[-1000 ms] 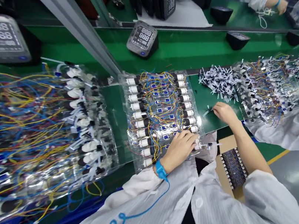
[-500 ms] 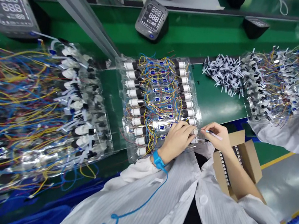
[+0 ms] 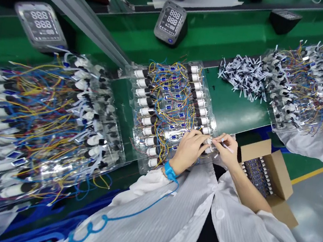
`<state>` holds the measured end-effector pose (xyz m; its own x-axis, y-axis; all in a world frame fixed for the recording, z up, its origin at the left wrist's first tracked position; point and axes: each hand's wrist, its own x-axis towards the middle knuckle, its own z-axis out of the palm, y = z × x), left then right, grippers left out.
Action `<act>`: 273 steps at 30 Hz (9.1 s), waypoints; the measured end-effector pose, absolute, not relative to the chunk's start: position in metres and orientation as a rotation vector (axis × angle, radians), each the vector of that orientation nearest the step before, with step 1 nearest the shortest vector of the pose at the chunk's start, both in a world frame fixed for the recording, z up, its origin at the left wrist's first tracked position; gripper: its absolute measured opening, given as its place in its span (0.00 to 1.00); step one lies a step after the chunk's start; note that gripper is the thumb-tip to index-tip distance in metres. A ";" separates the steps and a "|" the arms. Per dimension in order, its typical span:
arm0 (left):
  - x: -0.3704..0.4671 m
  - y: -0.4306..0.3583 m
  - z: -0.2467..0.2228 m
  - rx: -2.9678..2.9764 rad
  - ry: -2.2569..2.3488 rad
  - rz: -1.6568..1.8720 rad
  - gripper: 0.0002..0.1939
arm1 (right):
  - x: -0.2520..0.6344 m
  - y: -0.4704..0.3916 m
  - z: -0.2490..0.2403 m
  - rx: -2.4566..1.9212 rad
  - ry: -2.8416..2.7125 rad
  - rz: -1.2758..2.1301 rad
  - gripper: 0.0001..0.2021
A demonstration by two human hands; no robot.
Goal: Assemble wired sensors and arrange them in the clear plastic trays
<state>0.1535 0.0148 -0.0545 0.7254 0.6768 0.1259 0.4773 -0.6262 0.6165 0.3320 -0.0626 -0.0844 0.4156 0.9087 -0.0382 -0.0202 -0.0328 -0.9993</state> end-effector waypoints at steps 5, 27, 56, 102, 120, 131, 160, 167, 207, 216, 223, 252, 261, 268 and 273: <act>0.154 0.015 -0.054 2.371 0.878 0.482 0.15 | 0.329 -0.064 -0.089 -1.392 -0.811 0.919 0.15; 0.155 0.014 -0.062 2.264 0.824 0.606 0.11 | 0.353 -0.063 -0.075 -1.442 -1.239 0.858 0.08; 0.142 0.025 -0.021 2.505 0.763 0.394 0.17 | 0.431 -0.052 -0.071 -1.283 -1.417 1.155 0.31; 0.148 0.066 -0.077 2.468 0.642 0.582 0.20 | 0.341 -0.023 -0.059 -1.462 -1.199 0.800 0.06; 0.144 0.071 -0.084 2.448 0.601 0.638 0.23 | 0.338 -0.030 -0.070 -1.390 -1.226 0.801 0.05; 0.143 0.072 -0.086 2.499 0.574 0.642 0.22 | 0.335 -0.027 -0.073 -1.414 -1.151 0.844 0.04; 0.151 0.064 -0.076 2.487 0.645 0.583 0.22 | 0.350 -0.022 -0.057 -1.462 -1.487 0.832 0.12; 0.160 0.061 -0.059 2.453 0.739 0.483 0.17 | 0.362 -0.027 -0.048 -1.501 -1.462 0.798 0.03; 0.165 0.095 -0.057 2.722 0.703 0.430 0.15 | 0.464 0.056 -0.089 -1.944 -0.676 0.880 0.13; 0.163 0.094 -0.056 2.663 0.709 0.416 0.13 | 0.456 0.000 -0.073 -1.531 -0.505 1.160 0.14; 0.162 0.096 -0.060 2.592 0.713 0.456 0.16 | 0.452 0.005 -0.031 -1.175 -0.425 1.258 0.19; 0.163 0.097 -0.063 2.299 0.820 0.653 0.16 | 0.356 0.022 -0.075 -1.504 -1.034 0.906 0.15; 0.165 0.098 -0.066 2.324 0.816 0.626 0.15 | 0.349 0.021 -0.087 -1.461 -0.905 0.906 0.19; 0.168 0.097 -0.066 2.301 0.811 0.618 0.13 | 0.348 0.020 -0.085 -1.487 -0.969 0.887 0.18; 0.170 0.099 -0.065 2.295 0.799 0.617 0.12 | 0.352 0.021 -0.080 -1.522 -1.136 0.793 0.14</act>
<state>0.1701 0.0989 -0.0645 0.7073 0.6726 0.2177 0.3811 -0.6221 0.6839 0.3516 0.0205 -0.0805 0.3342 0.9399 0.0694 0.2589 -0.0207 -0.9657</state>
